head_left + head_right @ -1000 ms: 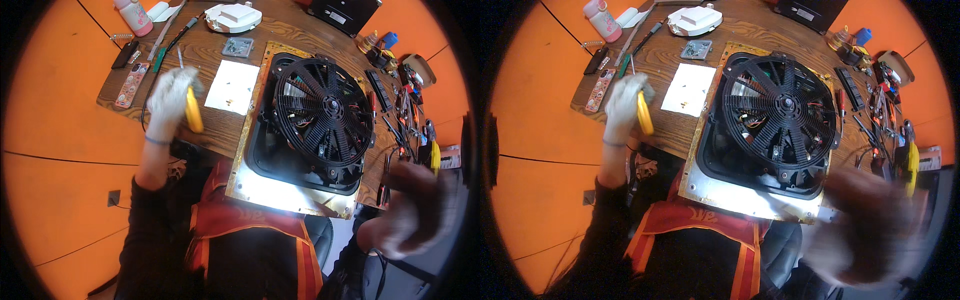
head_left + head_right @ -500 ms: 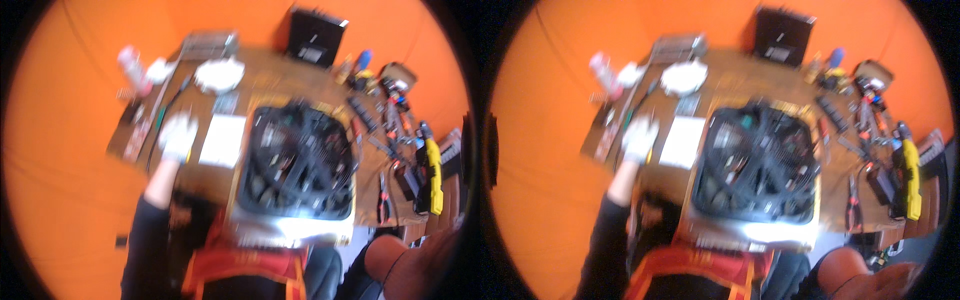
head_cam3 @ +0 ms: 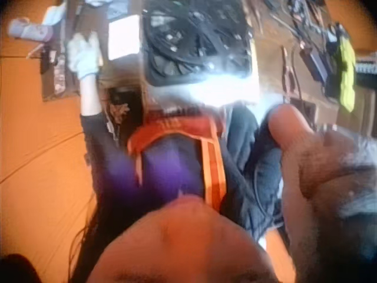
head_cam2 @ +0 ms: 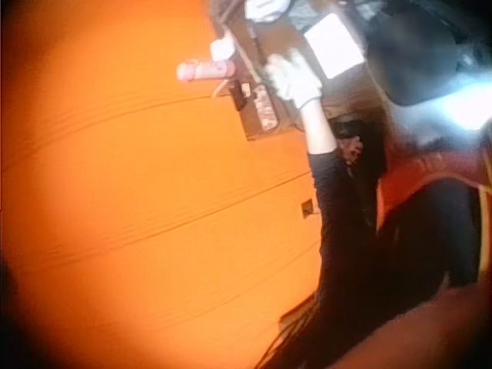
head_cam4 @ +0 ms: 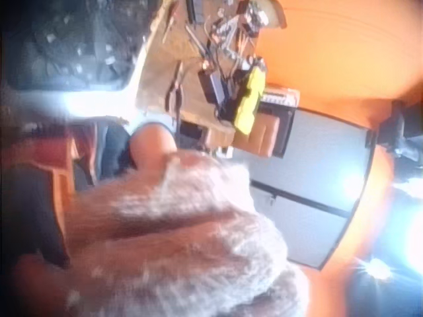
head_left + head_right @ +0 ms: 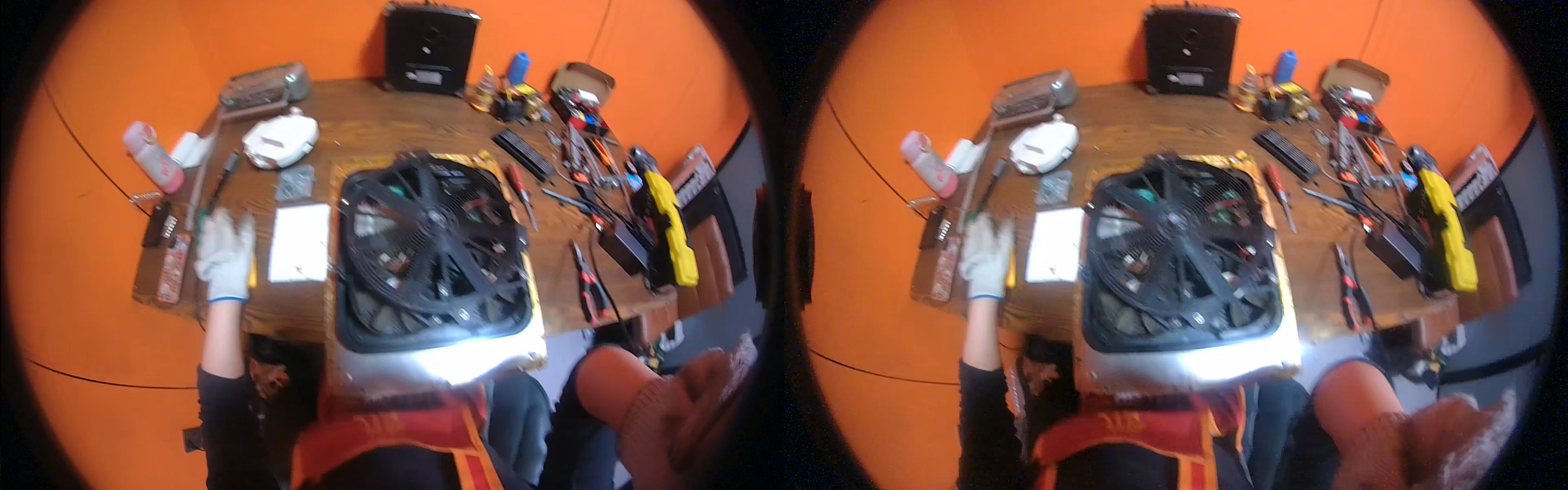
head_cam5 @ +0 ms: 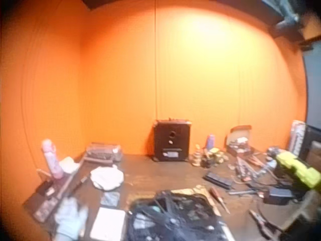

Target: The person uses a screwdriver to remove screws from a disassembled fan placed on a wooden workbench. They repeatedly pick up screws, loosen them, and set them aside while working on the fan's internal components.

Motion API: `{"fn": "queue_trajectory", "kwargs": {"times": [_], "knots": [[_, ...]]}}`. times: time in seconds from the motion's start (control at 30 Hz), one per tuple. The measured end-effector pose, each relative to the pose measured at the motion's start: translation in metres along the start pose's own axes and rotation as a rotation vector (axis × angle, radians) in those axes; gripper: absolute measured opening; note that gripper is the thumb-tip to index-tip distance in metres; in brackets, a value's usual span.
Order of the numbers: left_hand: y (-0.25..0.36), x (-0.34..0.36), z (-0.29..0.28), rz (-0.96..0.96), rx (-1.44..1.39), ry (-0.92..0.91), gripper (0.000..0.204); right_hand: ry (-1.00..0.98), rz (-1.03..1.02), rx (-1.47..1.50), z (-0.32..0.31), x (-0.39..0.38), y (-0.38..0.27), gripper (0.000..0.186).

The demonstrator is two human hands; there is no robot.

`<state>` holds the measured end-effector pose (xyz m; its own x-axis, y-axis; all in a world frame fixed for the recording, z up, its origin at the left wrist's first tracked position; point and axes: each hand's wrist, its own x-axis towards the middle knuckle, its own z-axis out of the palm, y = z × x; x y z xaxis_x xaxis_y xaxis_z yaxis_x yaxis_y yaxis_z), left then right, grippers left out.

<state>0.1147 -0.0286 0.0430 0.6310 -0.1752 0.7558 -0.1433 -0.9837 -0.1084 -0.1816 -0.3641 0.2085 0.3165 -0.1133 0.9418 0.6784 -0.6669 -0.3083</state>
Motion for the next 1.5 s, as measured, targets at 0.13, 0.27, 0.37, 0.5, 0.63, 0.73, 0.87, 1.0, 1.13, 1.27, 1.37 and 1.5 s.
{"fn": "queue_trajectory", "kwargs": {"times": [0.13, 0.27, 0.37, 0.5, 0.63, 0.73, 0.87, 1.0, 1.13, 1.27, 1.37, 1.5], "knots": [[-0.007, -0.015, -0.043, -0.201, -0.412, -0.263, 0.047, 0.139, 0.064, -0.05, -0.007, -0.011, 0.006, 0.044], [-0.001, -0.058, -0.059, -0.262, -0.641, -0.232, 0.036, 0.249, 0.241, -0.106, 0.0, -0.056, 0.014, 0.044], [0.009, -0.096, -0.062, -0.434, -1.089, -0.172, 0.025, 0.277, 0.535, -0.132, 0.008, -0.108, 0.016, 0.046], [0.021, -0.142, -0.076, -0.383, -1.159, -0.152, 0.018, 0.106, 0.709, -0.493, -0.014, -0.179, 0.004, 0.045], [0.028, -0.169, -0.076, -0.385, -1.161, -0.142, 0.017, 0.128, 0.635, -0.483, -0.037, -0.238, -0.016, 0.04], [0.029, -0.175, -0.058, -0.492, -1.313, -0.042, 0.015, 0.173, 0.7, -0.454, -0.046, -0.264, -0.023, 0.042], [0.025, -0.185, -0.056, -0.374, -0.89, 0.076, 0.024, 0.273, 0.742, -0.446, -0.052, -0.275, -0.019, 0.044], [0.032, -0.203, -0.094, -0.487, -0.957, -0.311, 0.033, 0.199, 0.833, -0.492, -0.054, -0.276, -0.009, 0.044], [0.047, -0.202, -0.119, -0.859, -1.317, -0.677, 0.05, 0.174, 0.922, -0.304, -0.043, -0.275, 0.005, 0.05], [0.059, -0.19, -0.114, -1.099, -1.763, -0.695, 0.051, 0.197, 1.032, -0.111, -0.032, -0.271, 0.02, 0.055], [0.062, -0.185, -0.111, -1.061, -1.721, -0.688, 0.052, 0.166, 0.975, -0.148, -0.03, -0.267, 0.023, 0.052], [0.064, -0.179, -0.12, -1.108, -1.499, -0.672, 0.053, 0.076, 1.042, -0.182, -0.036, -0.269, 0.022, 0.053]]}}
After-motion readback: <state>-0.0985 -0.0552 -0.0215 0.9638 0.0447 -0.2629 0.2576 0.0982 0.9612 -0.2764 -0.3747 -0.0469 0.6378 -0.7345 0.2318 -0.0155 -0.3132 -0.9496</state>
